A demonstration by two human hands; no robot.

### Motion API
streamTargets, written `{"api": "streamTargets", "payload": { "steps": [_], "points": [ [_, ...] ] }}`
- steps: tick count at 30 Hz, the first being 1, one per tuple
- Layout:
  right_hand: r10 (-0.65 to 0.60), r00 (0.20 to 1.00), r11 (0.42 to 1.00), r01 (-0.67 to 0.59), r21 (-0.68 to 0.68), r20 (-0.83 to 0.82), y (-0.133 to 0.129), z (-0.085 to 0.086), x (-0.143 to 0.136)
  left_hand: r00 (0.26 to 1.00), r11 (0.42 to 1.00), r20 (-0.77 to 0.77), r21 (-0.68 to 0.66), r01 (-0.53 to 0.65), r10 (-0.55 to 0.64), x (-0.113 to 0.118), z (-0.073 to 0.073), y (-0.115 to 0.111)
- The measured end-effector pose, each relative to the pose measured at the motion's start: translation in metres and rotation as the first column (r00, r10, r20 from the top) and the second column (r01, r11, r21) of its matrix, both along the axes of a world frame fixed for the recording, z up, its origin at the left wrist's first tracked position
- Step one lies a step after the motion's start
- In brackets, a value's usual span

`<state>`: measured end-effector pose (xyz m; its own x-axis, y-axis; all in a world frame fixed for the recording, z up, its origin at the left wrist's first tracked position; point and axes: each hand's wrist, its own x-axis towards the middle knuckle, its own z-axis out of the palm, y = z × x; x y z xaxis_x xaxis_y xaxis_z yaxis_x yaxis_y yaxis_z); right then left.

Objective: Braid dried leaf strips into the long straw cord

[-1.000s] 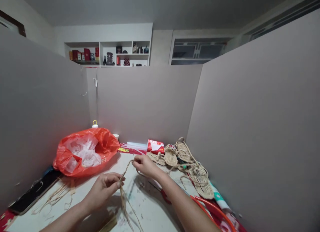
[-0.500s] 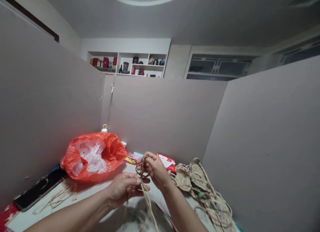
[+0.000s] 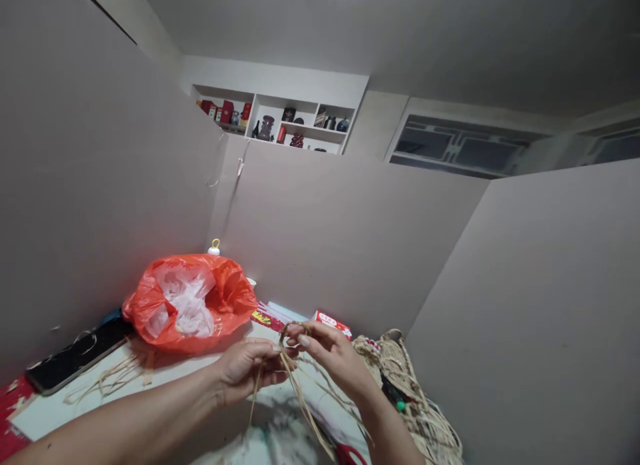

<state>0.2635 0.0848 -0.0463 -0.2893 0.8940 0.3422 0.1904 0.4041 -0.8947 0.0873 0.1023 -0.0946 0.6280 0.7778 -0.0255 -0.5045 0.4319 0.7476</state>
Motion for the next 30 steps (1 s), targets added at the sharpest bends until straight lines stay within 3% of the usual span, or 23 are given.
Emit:
{"api": "streamTargets", "payload": {
  "steps": [3, 5, 10, 13, 15, 20, 23, 27, 28, 30],
  "points": [
    [-0.018, 0.998, 0.998, 0.015, 0.055, 0.053, -0.002, 0.0, 0.001, 1.0, 1.0, -0.023, 0.031, 0.0, 0.001, 0.0, -0.002, 0.003],
    [-0.008, 1.0, 0.998, 0.008, 0.063, 0.0, -0.001, -0.004, -0.001, 1.0, 0.996, -0.029, 0.091, 0.0, 0.003, -0.002, 0.0, 0.004],
    [-0.026, 0.933, 0.997, -0.001, -0.074, -0.359, 0.003, -0.018, -0.012, 0.989, 0.95, -0.002, 0.279, -0.14, 0.146, -0.006, 0.01, 0.001],
    [-0.042, 0.848, 0.982, -0.062, -0.178, -0.529, 0.001, -0.021, -0.019, 0.955, 0.881, -0.033, 0.396, -0.26, 0.296, -0.007, 0.014, -0.001],
    [-0.049, 0.764, 0.963, -0.136, -0.233, -0.644, -0.002, -0.022, -0.024, 0.906, 0.78, -0.077, 0.541, -0.313, 0.416, -0.008, 0.014, -0.003],
    [-0.144, 0.553, 0.906, -0.26, -0.334, -0.821, -0.007, -0.019, -0.032, 0.777, 0.453, -0.031, 0.826, -0.334, 0.629, -0.008, 0.005, -0.005],
    [-0.163, 0.507, 0.888, -0.298, -0.349, -0.847, -0.009, -0.016, -0.036, 0.704, 0.214, 0.074, 0.925, -0.312, 0.706, -0.007, -0.003, -0.004],
    [-0.201, 0.477, 0.877, -0.301, -0.374, -0.856, -0.015, -0.013, -0.042, 0.646, -0.129, 0.264, 0.96, -0.249, 0.716, -0.008, -0.009, 0.001],
    [-0.214, 0.479, 0.881, -0.282, -0.381, -0.851, -0.016, -0.012, -0.043, 0.636, -0.178, 0.287, 0.956, -0.231, 0.716, -0.009, -0.01, 0.003],
    [-0.239, 0.505, 0.893, -0.221, -0.391, -0.83, -0.017, -0.013, -0.046, 0.627, -0.216, 0.29, 0.957, -0.192, 0.723, -0.01, -0.011, 0.006]
  ]
}}
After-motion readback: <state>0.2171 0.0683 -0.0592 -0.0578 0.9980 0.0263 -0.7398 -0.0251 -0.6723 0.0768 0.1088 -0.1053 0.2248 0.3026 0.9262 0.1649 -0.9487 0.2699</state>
